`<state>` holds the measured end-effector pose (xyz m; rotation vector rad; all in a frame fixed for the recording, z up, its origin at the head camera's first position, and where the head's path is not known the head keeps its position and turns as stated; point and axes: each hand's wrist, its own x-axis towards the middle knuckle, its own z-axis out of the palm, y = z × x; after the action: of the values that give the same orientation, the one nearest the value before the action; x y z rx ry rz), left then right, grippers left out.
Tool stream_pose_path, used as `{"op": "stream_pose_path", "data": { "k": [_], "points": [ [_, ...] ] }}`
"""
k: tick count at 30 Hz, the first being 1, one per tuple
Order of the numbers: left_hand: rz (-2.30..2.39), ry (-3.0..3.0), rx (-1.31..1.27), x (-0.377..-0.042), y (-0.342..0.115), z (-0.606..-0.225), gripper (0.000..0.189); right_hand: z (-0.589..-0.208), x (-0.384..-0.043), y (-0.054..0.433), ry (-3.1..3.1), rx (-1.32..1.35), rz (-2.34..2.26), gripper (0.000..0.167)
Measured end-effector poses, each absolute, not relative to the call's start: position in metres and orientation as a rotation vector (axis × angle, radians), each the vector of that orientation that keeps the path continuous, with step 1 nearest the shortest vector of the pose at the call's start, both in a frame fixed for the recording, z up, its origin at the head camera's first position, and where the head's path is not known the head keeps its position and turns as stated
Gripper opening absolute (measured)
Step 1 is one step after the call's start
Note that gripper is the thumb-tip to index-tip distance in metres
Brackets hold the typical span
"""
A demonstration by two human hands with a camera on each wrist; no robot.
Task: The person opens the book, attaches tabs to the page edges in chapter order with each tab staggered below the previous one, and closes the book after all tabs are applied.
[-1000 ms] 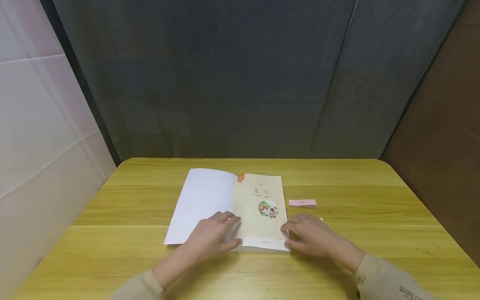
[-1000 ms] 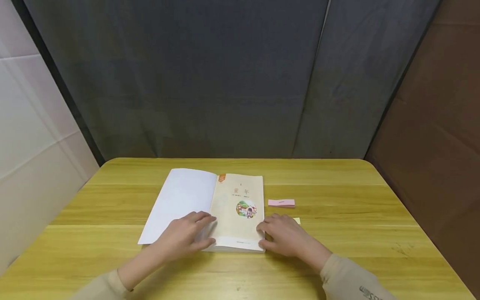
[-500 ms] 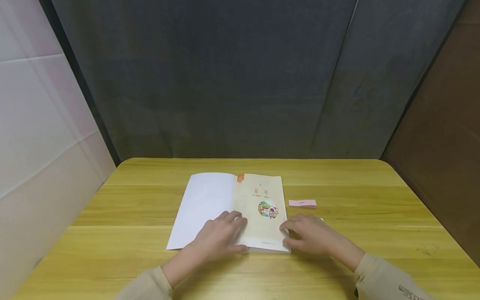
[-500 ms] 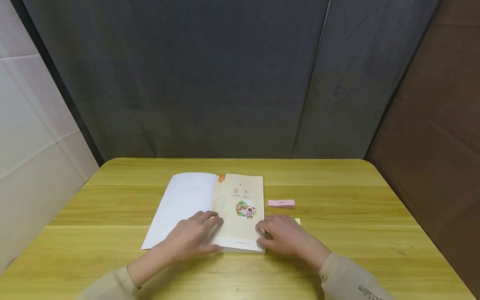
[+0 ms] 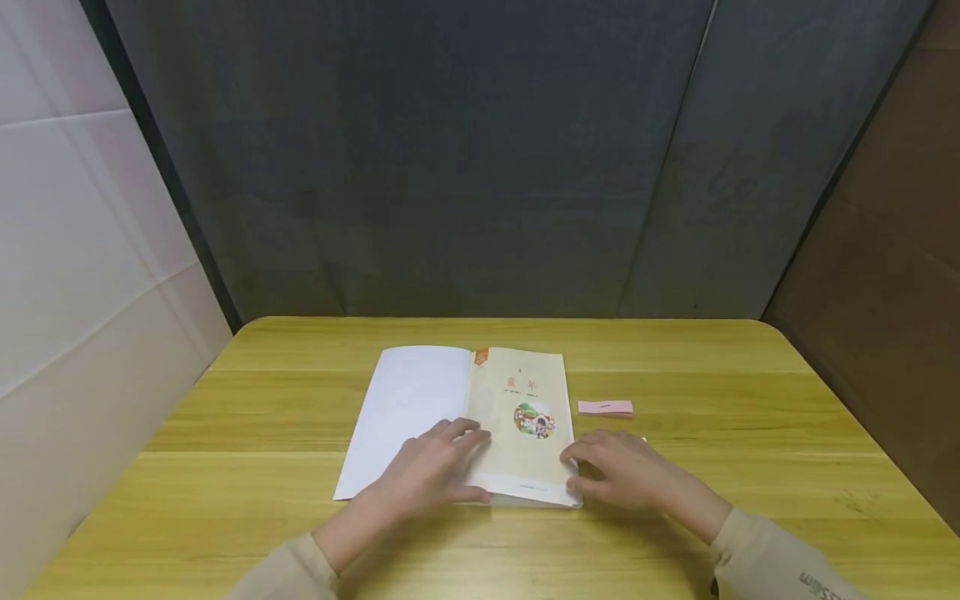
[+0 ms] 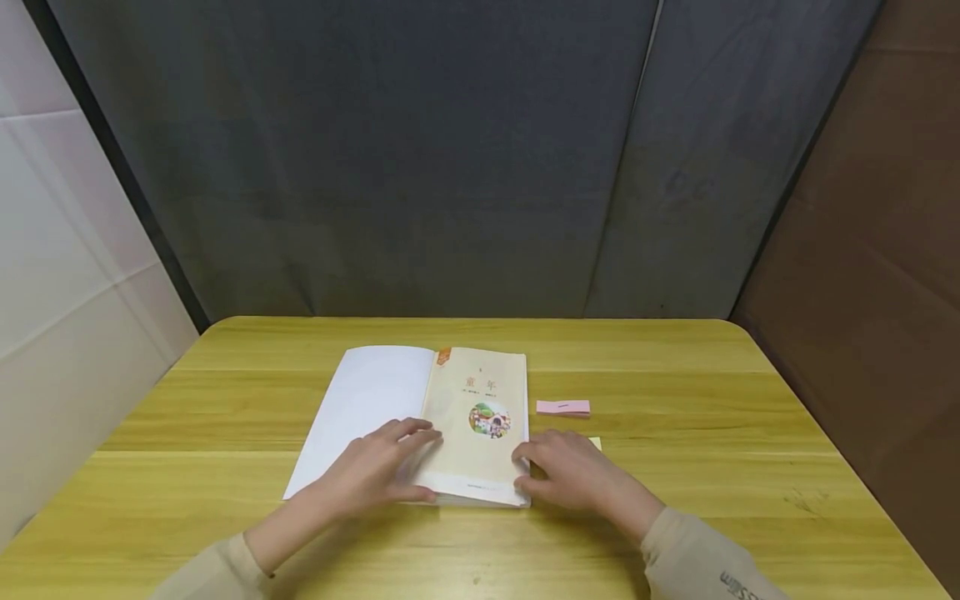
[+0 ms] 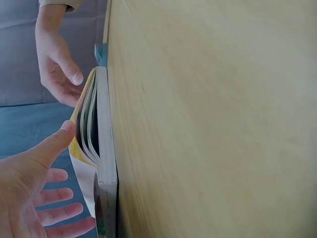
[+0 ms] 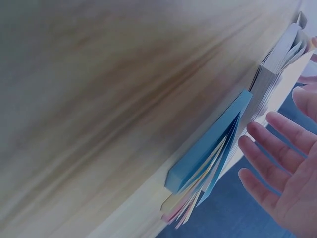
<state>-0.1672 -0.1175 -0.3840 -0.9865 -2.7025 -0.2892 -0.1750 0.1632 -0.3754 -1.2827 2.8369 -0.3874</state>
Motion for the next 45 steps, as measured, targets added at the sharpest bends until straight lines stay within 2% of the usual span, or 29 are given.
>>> {"op": "stream_pose_path", "data": {
  "k": [12,22,32,41,45],
  "points": [
    [-0.354,-2.604,-1.001,-0.164,-0.132,-0.379,0.062,-0.376,-0.176,0.164,2.83,-1.242,-0.392,0.032],
    [-0.319,-2.408,-1.051,-0.157,-0.141,-0.375,0.044,-0.377,-0.177,0.165,2.825,-1.229,-0.393,0.031],
    [-0.412,-2.079,-1.072,-0.159,-0.142,-0.363,0.054,-0.376,-0.177,0.165,2.829,-1.228,-0.385,0.03],
    [-0.055,-2.218,-0.993,-0.162,-0.152,-0.358,0.064,-0.378,-0.177,0.166,2.828,-1.238,-0.392,0.031],
    [0.01,-2.243,-0.96,-0.163,-0.155,-0.361,0.063,-0.378,-0.178,0.166,2.821,-1.247,-0.408,0.031]
  ]
}}
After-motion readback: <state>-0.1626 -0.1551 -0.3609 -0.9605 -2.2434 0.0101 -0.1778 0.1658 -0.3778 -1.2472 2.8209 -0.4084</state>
